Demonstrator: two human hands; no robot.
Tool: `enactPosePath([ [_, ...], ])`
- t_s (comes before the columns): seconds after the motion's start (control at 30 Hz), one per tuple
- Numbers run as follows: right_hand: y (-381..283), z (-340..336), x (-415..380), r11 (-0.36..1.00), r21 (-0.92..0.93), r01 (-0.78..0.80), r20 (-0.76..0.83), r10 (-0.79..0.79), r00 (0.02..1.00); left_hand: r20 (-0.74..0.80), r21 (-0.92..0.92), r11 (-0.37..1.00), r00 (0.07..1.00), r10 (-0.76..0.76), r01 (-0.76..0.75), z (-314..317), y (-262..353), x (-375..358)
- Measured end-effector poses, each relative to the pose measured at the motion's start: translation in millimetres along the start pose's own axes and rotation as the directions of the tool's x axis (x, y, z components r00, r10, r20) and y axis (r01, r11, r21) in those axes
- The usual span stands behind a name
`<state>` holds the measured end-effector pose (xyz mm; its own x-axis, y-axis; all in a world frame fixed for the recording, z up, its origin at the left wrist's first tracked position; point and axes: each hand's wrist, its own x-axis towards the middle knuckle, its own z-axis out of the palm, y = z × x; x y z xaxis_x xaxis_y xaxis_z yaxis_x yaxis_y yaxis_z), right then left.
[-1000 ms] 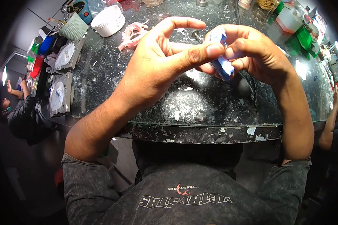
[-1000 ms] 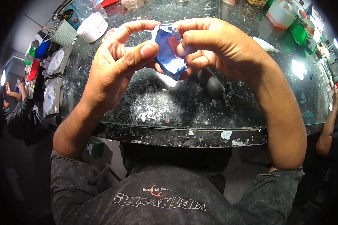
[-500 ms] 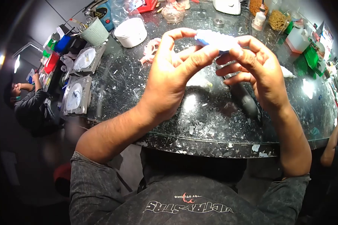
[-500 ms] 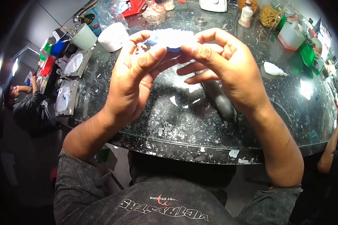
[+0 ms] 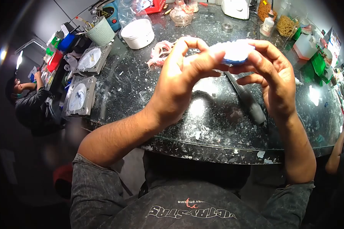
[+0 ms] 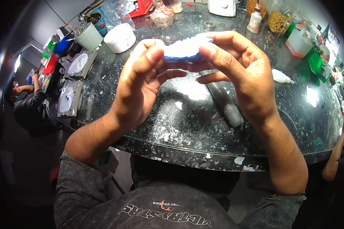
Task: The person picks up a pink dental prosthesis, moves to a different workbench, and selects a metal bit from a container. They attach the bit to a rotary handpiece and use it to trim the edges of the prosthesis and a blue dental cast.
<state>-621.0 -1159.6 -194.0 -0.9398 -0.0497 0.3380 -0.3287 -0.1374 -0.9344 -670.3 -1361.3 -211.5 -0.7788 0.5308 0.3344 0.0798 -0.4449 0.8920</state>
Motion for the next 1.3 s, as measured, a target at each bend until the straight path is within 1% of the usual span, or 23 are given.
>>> enactPosePath([
  [0.07,-0.3,2.7,-1.6,1.0,-0.019,0.021,0.013,-0.021,1.0,-0.016,-0.069,0.995,0.997,-0.072,0.071,-4.3,0.7,0.7],
  [0.1,-0.1,4.2,-3.2,0.999,-0.037,0.04,0.02,-0.039,0.999,-0.02,-0.067,0.995,0.997,-0.072,0.071,-3.8,3.4,0.3],
  [0.17,-0.3,5.8,-5.6,0.999,-0.029,0.019,0.035,-0.018,0.999,-0.056,0.086,0.987,0.99,-0.132,0.137,-1.5,10.0,0.3],
  [0.2,0.2,6.9,-6.3,0.999,-0.038,0.01,0.036,-0.009,0.999,-0.027,0.061,0.983,0.985,-0.169,0.171,-3.3,10.3,2.4],
  [0.23,0.5,7.6,-6.9,0.999,-0.047,0.002,0.037,0.0,0.999,-0.028,0.061,0.983,0.985,-0.171,0.173,-5.9,9.5,3.8],
  [0.3,-1.9,8.1,-7.2,0.999,-0.038,-0.022,0.049,0.024,0.999,0.067,0.059,0.969,0.967,-0.245,0.241,-10.8,7.1,5.0],
  [0.33,-1.9,8.5,-7.4,0.999,-0.037,-0.026,0.058,0.028,0.998,0.031,0.055,0.965,0.965,-0.259,0.257,-6.2,9.1,3.7],
  [0.4,-0.7,9.6,-7.6,0.999,-0.035,-0.03,0.069,0.032,0.997,0.027,0.046,0.967,0.968,-0.25,0.249,-6.8,3.9,5.5],
  [0.47,1.8,10.8,-8.2,0.99,-0.14,0.003,0.056,0.005,0.998,0.024,0.037,0.97,0.97,-0.242,0.241,-8.3,2.5,6.2],
  [0.57,1.7,11.0,-8.4,0.99,-0.138,0.009,0.073,0.001,0.997,0.035,0.052,0.967,0.967,-0.253,0.251,-9.4,4.0,6.3],
  [0.63,2.0,10.1,-8.0,0.99,-0.14,0.006,0.076,0.005,0.997,0.073,0.069,0.951,0.949,-0.306,0.301,-10.8,7.6,6.0],
  [0.67,2.1,9.7,-8.0,0.99,-0.143,0.005,0.08,0.007,0.997,0.074,0.069,0.95,0.949,-0.308,0.303,-11.2,7.2,6.2],
  [0.77,2.8,9.6,-8.3,0.99,-0.143,0.0,0.082,0.011,0.997,0.093,0.081,0.955,0.952,-0.291,0.284,-13.5,3.3,6.6],
  [0.83,2.9,9.9,-8.3,0.99,-0.144,-0.002,0.086,0.014,0.996,0.084,0.092,0.965,0.964,-0.254,0.246,-14.3,-1.0,6.6],
  [0.97,3.0,9.1,-8.1,0.989,-0.149,-0.018,0.089,0.032,0.996,0.067,0.053,0.963,0.961,-0.268,0.265,-11.7,-1.3,6.0],
  [1.03,2.9,9.8,-8.7,0.989,-0.148,-0.021,0.086,0.034,0.996,0.085,0.031,0.964,0.96,-0.266,0.264,-12.9,-1.5,6.3],
  [1.3,1.6,12.5,-9.3,0.988,-0.151,-0.04,0.083,0.053,0.995,0.107,0.028,0.97,0.964,-0.245,0.243,-14.7,-3.0,5.2],
])
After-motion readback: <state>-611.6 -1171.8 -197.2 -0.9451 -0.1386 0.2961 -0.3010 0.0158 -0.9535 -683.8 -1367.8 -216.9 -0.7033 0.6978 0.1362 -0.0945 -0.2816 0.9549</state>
